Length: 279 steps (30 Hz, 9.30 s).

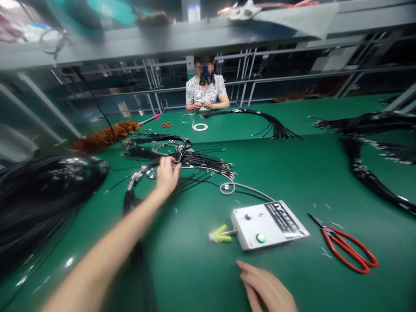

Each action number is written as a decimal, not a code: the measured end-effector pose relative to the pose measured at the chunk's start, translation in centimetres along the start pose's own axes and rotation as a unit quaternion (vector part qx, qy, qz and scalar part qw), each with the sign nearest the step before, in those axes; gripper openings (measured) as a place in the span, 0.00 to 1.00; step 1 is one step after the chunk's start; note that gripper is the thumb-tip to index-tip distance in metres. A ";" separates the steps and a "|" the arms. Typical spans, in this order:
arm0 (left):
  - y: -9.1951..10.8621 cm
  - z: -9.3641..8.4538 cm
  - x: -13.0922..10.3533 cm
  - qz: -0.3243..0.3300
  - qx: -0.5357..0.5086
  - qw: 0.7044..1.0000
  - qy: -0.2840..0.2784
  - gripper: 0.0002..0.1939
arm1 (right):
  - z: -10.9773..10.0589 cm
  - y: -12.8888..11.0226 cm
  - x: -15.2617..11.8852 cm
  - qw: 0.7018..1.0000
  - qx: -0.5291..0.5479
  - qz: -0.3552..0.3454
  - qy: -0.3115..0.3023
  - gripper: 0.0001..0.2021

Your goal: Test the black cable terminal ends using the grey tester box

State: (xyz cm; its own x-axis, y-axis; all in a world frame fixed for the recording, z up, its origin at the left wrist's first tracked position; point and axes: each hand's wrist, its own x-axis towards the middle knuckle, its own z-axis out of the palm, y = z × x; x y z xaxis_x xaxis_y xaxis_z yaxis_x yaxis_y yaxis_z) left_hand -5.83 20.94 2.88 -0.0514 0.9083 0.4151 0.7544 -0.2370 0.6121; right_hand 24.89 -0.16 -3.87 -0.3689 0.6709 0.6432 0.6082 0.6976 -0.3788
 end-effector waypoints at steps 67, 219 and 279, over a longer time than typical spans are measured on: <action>7.7 -2.1 -18.3 -0.126 -0.280 0.921 -0.238 0.06 | 5.5 -6.6 7.3 0.630 0.573 0.524 0.027 0.10; 4.4 -5.8 -18.5 0.219 0.141 0.918 -0.299 0.13 | 0.8 -5.6 2.1 0.965 0.133 0.220 -0.044 0.11; 8.4 -3.2 -20.2 -0.118 -0.228 0.936 -0.241 0.05 | 3.8 -6.6 6.4 0.766 0.461 0.448 0.007 0.09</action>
State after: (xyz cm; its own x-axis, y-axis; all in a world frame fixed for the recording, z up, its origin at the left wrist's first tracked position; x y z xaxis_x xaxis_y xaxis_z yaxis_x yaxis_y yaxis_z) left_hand -0.57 -0.54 1.79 0.2021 0.9780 -0.0526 0.3964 -0.0325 0.9175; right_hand 15.83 0.45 0.19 -0.0832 0.9860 -0.1445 -0.1437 -0.1554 -0.9774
